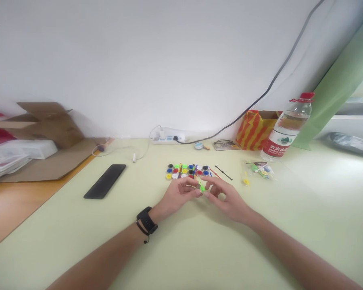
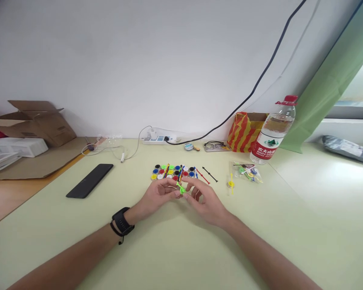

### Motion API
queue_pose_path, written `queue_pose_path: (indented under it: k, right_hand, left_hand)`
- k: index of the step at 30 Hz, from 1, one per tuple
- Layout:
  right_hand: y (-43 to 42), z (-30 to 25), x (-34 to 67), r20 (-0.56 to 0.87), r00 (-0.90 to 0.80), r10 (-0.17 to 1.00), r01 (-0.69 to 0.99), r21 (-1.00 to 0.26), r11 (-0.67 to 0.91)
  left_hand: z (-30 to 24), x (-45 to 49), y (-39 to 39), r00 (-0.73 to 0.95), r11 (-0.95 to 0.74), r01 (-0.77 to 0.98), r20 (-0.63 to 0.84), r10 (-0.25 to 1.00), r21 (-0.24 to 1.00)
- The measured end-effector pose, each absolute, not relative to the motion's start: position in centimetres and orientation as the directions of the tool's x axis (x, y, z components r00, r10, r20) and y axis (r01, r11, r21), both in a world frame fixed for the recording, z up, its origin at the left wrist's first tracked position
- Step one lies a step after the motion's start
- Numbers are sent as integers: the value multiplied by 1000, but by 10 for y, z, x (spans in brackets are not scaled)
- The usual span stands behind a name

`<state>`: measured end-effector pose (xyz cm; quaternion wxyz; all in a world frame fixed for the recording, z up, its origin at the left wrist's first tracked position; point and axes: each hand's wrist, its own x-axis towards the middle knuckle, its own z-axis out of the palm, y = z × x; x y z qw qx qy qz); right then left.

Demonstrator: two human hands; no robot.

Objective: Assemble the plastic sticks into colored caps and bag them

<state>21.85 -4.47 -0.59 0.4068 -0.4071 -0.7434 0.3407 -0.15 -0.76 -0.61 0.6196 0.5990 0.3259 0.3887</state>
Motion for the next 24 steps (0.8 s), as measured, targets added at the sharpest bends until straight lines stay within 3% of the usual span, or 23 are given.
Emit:
queue_pose_path:
  k: [5, 11, 17, 24]
  right_hand:
    - [-45, -7, 218, 318, -295, 901, 302, -864, 404]
    - [-49, -2, 216, 298, -204, 932, 116, -938, 326]
    - [-48, 13, 223, 235, -434, 870, 182, -923, 340]
    - [-44, 2, 219, 275, -236, 932, 199, -925, 323]
  left_hand:
    - [-7, -1, -7, 466, -29, -93, 69, 882, 995]
    - [-11, -1, -4, 428, -25, -112, 71, 901, 993]
    - [-15, -2, -1, 399, -29, -81, 59, 915, 996]
    - [-9, -1, -5, 461, -4, -96, 48, 886, 995]
